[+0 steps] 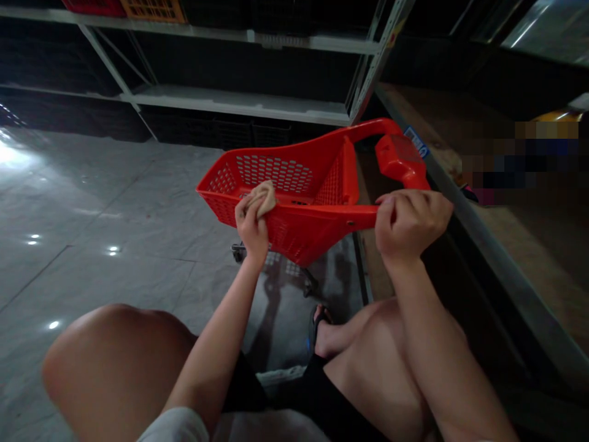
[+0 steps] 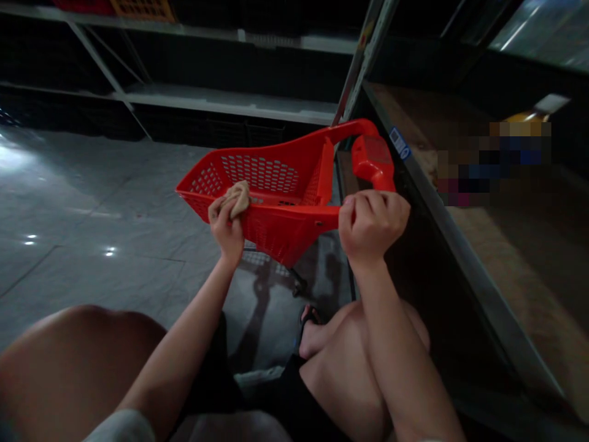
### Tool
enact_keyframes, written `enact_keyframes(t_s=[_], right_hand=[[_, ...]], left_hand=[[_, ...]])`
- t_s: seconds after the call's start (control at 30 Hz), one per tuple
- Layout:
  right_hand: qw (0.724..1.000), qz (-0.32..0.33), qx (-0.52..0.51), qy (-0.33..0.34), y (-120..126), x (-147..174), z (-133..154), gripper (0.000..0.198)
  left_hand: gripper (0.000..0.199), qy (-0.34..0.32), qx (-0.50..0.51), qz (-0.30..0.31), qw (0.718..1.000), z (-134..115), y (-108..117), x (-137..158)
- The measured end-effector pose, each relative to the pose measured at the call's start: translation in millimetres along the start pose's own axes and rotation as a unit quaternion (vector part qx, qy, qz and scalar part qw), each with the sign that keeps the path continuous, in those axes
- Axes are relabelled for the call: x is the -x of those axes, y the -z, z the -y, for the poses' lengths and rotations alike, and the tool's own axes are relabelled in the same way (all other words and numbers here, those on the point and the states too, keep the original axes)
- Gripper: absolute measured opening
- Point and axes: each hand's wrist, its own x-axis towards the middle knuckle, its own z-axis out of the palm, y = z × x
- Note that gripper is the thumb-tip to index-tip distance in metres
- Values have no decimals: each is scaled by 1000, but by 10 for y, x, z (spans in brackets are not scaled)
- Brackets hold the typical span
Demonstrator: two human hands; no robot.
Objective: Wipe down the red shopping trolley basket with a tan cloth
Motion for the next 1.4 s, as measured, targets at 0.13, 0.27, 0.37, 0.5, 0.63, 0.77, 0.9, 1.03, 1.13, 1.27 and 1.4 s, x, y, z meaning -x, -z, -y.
enact_keyframes(t_s=[0.13, 0.27, 0.37, 0.5, 0.63, 0.77, 0.9, 1.03, 1.13, 1.27, 1.4], right_hand=[[999, -17, 26, 10, -25, 31, 40, 40], [999, -9, 22, 35, 52, 56, 166, 36], [995, 62, -26, 68, 71, 130, 364, 34], [976, 170, -71, 113, 18, 236, 603, 41], [983, 136, -40, 117, -35, 186, 596, 44], [986, 145, -40, 73, -103, 70, 466, 41], [986, 145, -55, 65, -247, 36, 421, 37], [982, 154, -67, 91, -413, 47, 480, 38], [973, 196, -36, 113, -499, 32, 551, 43], [966, 222, 2, 130, -589, -44, 615, 50], [962, 230, -21, 143, -748, -90, 654, 52]], left_hand=[[44, 31, 27, -48, 998, -591, -338, 327], [37, -10, 58, 13, 998, -1214, -621, 809], [29, -8, 35, 172, 984, -1055, -626, 1013], [25, 14, 9, 321, 947, -225, -404, 1149], [25, 207, -42, 102, 972, 494, -90, 983], [22, 284, -31, -92, 954, 592, -18, 404], [25, 167, 32, -34, 985, 192, -320, 103], [31, 104, -15, 108, 989, -88, -656, 512], [29, 29, -58, 274, 959, -14, -706, 783], [35, -49, -97, 275, 955, 244, -448, 367], [33, -46, -111, 19, 993, 449, -10, -572]])
